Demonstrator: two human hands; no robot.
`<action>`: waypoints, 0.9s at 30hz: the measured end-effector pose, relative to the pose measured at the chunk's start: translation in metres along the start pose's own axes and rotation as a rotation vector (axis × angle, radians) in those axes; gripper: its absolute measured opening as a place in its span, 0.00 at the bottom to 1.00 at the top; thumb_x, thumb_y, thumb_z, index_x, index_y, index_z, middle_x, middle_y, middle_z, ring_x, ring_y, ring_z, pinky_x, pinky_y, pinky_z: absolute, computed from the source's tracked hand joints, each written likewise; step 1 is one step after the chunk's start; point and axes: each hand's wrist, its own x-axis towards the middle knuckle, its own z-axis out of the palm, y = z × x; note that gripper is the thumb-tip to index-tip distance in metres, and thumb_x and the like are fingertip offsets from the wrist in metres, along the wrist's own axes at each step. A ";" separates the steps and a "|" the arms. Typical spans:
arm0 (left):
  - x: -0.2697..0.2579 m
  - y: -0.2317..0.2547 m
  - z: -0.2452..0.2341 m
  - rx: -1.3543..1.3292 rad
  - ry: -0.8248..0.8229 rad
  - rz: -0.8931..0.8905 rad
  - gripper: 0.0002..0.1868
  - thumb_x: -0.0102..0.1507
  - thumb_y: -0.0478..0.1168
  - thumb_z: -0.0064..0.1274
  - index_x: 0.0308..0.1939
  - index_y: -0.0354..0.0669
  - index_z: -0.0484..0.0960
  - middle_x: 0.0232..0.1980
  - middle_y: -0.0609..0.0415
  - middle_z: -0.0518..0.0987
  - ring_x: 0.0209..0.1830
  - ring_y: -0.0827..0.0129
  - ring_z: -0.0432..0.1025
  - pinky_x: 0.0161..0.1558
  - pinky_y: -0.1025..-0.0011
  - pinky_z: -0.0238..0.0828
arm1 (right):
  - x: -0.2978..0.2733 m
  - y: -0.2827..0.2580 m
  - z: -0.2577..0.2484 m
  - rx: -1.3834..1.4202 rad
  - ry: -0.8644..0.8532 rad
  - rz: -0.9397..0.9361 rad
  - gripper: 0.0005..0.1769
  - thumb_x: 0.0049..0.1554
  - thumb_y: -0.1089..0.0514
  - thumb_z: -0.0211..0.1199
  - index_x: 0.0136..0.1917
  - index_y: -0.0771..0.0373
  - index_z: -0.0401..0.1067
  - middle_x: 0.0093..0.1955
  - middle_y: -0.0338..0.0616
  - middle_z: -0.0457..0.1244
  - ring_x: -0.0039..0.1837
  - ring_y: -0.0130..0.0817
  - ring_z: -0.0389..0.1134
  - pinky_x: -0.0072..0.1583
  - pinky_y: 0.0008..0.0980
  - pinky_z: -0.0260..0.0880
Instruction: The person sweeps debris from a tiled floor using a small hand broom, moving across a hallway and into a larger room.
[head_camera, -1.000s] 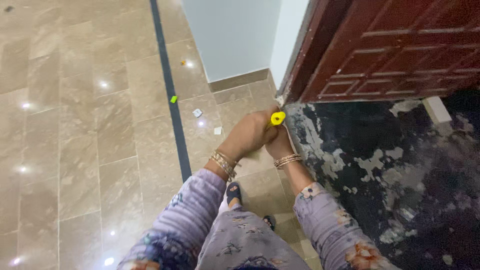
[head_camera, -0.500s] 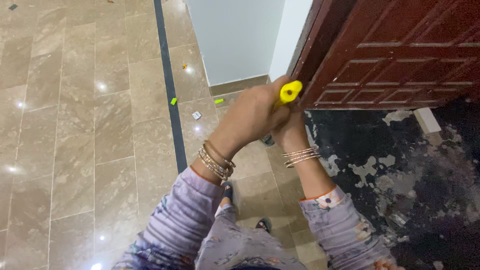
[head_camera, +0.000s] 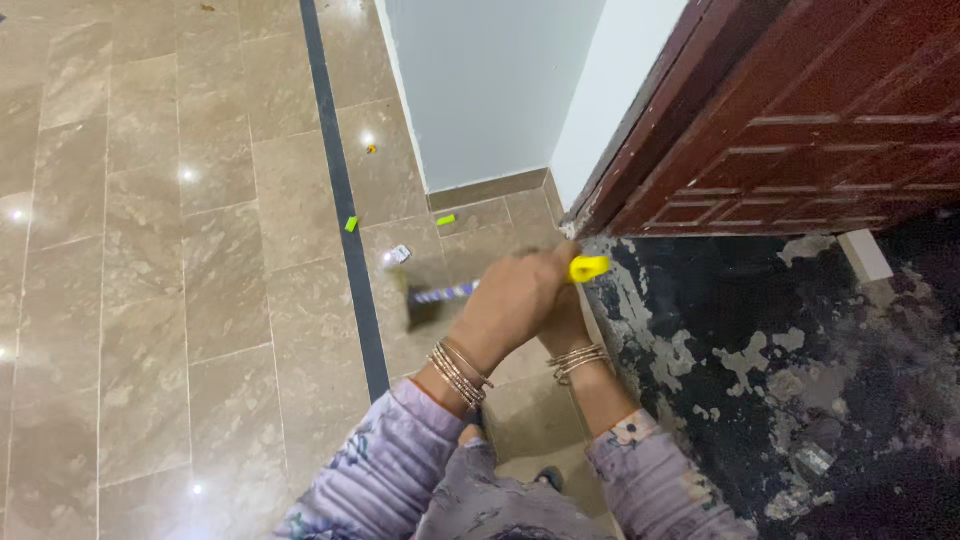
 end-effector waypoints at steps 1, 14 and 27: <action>0.011 0.006 -0.018 0.043 -0.003 -0.003 0.10 0.65 0.36 0.49 0.50 0.42 0.73 0.36 0.41 0.82 0.39 0.45 0.78 0.39 0.51 0.74 | 0.016 -0.012 -0.016 -0.030 0.063 -0.011 0.15 0.65 0.57 0.54 0.63 0.62 0.63 0.60 0.46 0.62 0.66 0.38 0.63 0.68 0.36 0.62; 0.083 0.034 -0.093 -0.110 0.163 0.271 0.23 0.56 0.39 0.59 0.53 0.39 0.71 0.38 0.43 0.81 0.39 0.46 0.78 0.38 0.54 0.75 | 0.091 -0.087 -0.139 1.111 0.336 0.297 0.13 0.67 0.54 0.55 0.62 0.60 0.66 0.59 0.40 0.65 0.61 0.30 0.67 0.63 0.34 0.70; 0.165 0.030 -0.061 -0.145 0.063 0.168 0.17 0.64 0.46 0.58 0.47 0.42 0.71 0.35 0.44 0.82 0.37 0.45 0.78 0.35 0.52 0.72 | 0.127 -0.029 -0.187 0.310 0.216 0.206 0.15 0.61 0.57 0.62 0.59 0.62 0.67 0.58 0.39 0.67 0.61 0.30 0.68 0.60 0.33 0.70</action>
